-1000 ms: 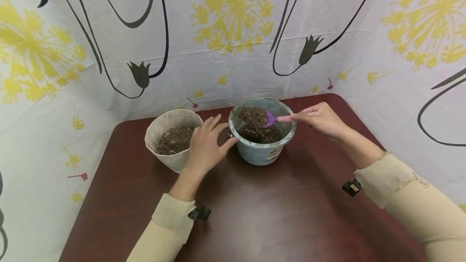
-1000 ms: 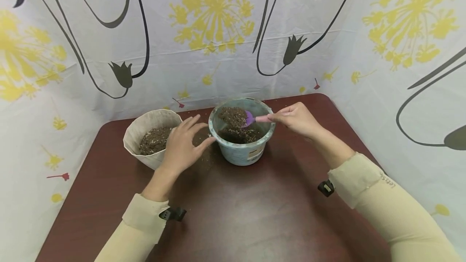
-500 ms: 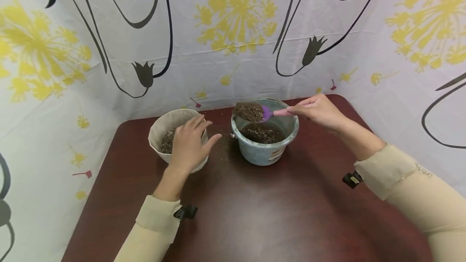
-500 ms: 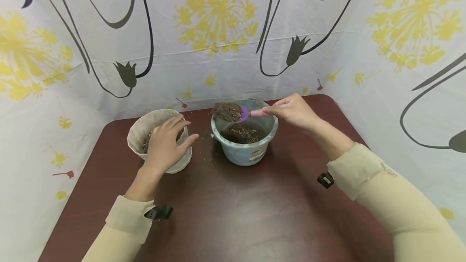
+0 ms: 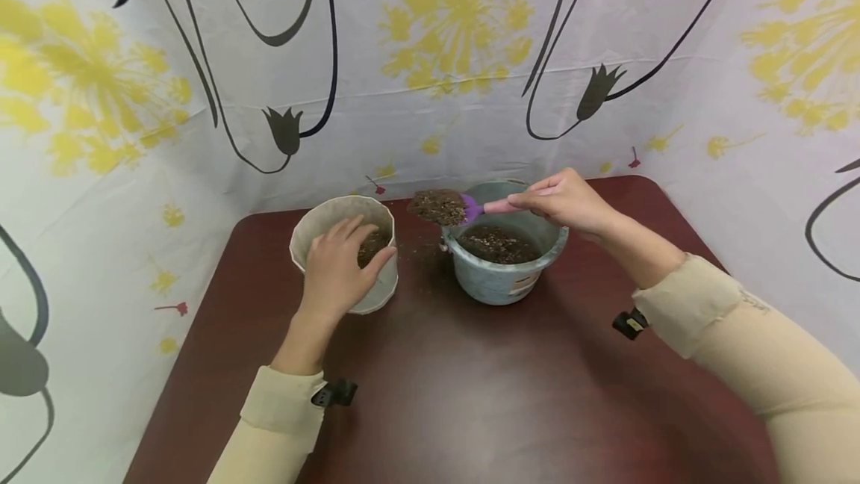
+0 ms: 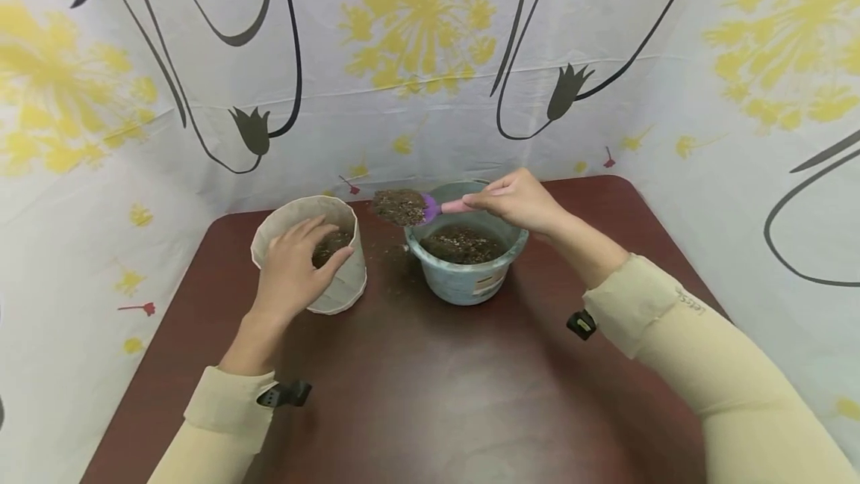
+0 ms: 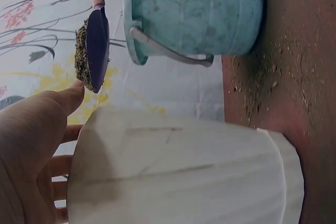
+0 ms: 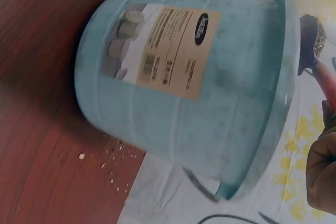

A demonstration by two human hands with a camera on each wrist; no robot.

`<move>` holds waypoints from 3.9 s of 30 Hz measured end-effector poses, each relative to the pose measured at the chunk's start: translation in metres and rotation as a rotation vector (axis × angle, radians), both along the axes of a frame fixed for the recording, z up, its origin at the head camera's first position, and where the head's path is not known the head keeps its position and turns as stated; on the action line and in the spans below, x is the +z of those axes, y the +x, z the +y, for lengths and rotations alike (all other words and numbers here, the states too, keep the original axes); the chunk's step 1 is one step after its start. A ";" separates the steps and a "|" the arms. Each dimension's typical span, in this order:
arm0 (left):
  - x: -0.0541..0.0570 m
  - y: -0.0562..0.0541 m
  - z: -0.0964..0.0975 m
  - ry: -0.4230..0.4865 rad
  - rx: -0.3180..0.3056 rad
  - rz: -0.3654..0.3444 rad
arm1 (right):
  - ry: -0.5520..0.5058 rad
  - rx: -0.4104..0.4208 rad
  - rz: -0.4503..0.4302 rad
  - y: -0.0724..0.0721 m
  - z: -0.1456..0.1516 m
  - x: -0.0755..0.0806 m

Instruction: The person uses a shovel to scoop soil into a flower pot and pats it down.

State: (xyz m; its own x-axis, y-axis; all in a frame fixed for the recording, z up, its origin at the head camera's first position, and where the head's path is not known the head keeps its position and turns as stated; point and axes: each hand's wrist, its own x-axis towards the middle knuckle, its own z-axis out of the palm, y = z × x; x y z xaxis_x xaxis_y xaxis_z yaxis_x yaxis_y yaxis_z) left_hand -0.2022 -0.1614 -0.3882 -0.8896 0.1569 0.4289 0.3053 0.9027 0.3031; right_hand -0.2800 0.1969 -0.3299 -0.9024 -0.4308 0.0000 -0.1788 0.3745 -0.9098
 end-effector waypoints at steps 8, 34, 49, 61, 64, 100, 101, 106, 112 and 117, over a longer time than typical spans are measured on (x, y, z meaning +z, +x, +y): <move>0.003 0.004 -0.017 -0.013 0.037 0.054 | -0.006 0.046 0.006 -0.009 -0.020 -0.003; -0.011 0.034 -0.071 0.042 0.204 -0.004 | -0.017 0.131 -0.022 -0.020 -0.114 -0.010; -0.022 0.038 -0.076 0.092 0.221 -0.018 | 0.196 0.057 0.280 -0.008 -0.149 -0.019; -0.027 0.038 -0.076 0.127 0.223 0.002 | 0.441 0.196 1.209 0.005 -0.153 -0.028; -0.027 0.038 -0.077 0.132 0.226 0.008 | 0.458 0.192 1.338 0.007 -0.151 -0.030; -0.015 0.020 -0.044 0.158 0.073 0.137 | 0.047 -0.165 0.604 0.009 -0.093 -0.022; -0.015 0.019 -0.042 0.158 0.064 0.131 | 0.053 -0.178 0.593 0.010 -0.088 -0.023; -0.015 0.014 -0.030 0.171 0.033 0.089 | 0.074 -0.244 0.565 0.010 -0.065 -0.026; -0.012 0.008 -0.013 0.194 -0.021 0.074 | 0.082 -0.313 0.498 0.012 -0.036 -0.028; -0.008 0.002 0.005 0.197 -0.074 0.088 | 0.129 -0.368 0.465 0.014 -0.013 -0.028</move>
State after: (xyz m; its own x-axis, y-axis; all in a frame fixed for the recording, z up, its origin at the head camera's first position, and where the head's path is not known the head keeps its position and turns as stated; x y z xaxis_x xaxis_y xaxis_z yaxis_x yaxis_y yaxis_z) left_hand -0.1998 -0.1562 -0.3965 -0.8366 0.1258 0.5332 0.4016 0.8027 0.4408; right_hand -0.2664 0.1839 -0.3579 -0.9102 -0.1134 0.3982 -0.3843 0.5896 -0.7104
